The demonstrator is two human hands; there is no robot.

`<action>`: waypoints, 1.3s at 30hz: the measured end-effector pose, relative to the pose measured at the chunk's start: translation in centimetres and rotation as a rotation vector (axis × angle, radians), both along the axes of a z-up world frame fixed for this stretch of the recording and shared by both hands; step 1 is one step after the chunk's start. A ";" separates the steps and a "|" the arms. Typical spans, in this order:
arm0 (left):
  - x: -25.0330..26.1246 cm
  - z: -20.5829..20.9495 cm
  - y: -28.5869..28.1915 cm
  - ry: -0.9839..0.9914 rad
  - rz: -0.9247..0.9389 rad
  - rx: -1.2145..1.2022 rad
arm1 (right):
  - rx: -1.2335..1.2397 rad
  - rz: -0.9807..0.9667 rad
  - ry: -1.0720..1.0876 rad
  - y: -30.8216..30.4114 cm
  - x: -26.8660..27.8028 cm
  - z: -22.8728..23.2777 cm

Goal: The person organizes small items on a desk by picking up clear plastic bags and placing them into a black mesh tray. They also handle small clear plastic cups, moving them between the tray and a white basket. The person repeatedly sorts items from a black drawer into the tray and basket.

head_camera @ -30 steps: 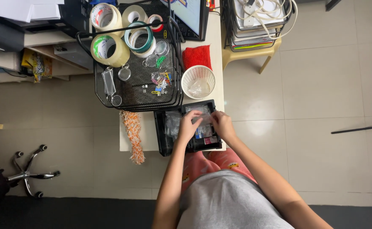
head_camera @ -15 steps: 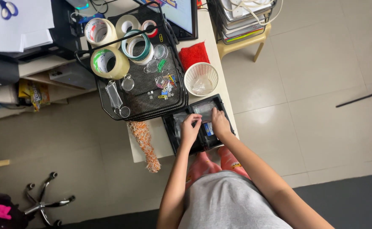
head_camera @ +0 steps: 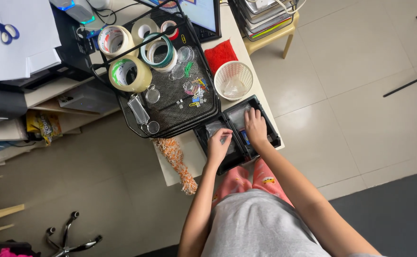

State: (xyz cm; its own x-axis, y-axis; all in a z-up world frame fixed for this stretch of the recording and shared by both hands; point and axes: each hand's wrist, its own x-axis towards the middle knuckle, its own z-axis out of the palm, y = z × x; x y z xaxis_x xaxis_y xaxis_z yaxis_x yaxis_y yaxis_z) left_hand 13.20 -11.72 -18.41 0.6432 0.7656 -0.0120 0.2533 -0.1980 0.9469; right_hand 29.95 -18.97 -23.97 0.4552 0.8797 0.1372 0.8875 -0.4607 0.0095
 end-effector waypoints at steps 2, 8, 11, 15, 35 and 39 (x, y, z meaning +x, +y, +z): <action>-0.4 0.3 0.2 -0.003 -0.002 0.003 | 0.045 0.067 0.054 -0.7 -0.6 0.9; -2.1 -0.1 1.3 0.041 0.035 0.039 | 0.095 0.193 0.240 -2.5 -1.3 -2.4; -3.1 -0.7 1.8 0.183 0.120 0.091 | 0.119 0.190 0.297 -2.6 -1.3 -2.4; -4.3 -3.9 2.3 0.295 0.177 -0.018 | 0.156 0.197 0.299 -2.5 -1.7 0.0; -5.0 -7.9 7.0 0.203 0.059 -0.123 | 0.051 0.770 0.056 0.5 -10.9 -1.2; -6.6 -7.4 5.7 0.101 0.155 -0.222 | 0.058 0.734 0.115 0.3 -10.8 -0.9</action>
State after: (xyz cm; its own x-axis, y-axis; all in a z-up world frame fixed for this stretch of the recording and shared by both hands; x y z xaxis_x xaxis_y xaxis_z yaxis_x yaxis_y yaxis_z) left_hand 6.57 -5.97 -25.77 0.5060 0.8261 -0.2481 0.3592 0.0597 0.9314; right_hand 19.14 -18.71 -24.90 -0.2320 0.9560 0.1795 0.9613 0.2535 -0.1078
